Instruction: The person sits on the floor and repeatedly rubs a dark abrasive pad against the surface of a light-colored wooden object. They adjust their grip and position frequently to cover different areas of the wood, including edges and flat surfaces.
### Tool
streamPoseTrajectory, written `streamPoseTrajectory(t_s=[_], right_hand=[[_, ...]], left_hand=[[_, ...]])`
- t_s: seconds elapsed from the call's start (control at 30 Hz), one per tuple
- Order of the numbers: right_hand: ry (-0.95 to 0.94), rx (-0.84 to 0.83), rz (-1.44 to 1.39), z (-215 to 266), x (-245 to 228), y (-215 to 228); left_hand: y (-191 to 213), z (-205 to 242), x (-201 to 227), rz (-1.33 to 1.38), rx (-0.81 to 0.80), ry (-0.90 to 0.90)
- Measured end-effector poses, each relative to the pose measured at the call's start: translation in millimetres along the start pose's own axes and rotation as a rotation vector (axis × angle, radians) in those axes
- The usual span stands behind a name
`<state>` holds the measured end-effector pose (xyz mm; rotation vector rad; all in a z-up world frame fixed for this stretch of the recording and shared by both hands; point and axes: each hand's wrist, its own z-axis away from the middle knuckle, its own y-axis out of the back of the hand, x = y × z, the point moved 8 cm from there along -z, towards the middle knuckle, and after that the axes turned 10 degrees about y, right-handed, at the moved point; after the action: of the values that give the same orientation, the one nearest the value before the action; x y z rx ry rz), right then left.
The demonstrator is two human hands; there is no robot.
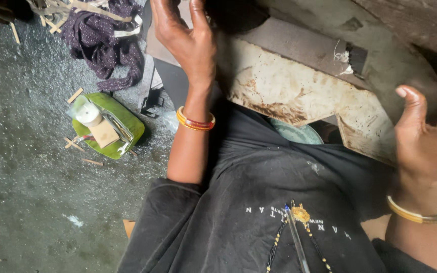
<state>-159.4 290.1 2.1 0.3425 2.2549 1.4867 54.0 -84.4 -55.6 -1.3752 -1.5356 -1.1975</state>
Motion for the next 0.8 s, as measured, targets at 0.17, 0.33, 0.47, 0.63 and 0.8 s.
streamPoseTrajectory(t_s=[0.17, 0.33, 0.47, 0.63, 0.8], right_hand=[[-0.037, 0.004, 0.014, 5, 2, 6], [0.002, -0.011, 0.044, 3, -2, 6], [0.087, 0.005, 0.195, -2, -2, 8], [0.045, -0.052, 0.029, 5, 21, 5], [0.166, -0.015, -0.115, -8, 17, 12]], left_hand=[[2, -1, 3, 0.098, -0.057, -0.035], [4, 0, 1, 0.058, -0.031, -0.048], [5, -1, 5, -0.029, 0.014, -0.045], [3, -2, -4, -0.079, 0.043, -0.039], [-5, 5, -37, -0.038, 0.034, 0.028]])
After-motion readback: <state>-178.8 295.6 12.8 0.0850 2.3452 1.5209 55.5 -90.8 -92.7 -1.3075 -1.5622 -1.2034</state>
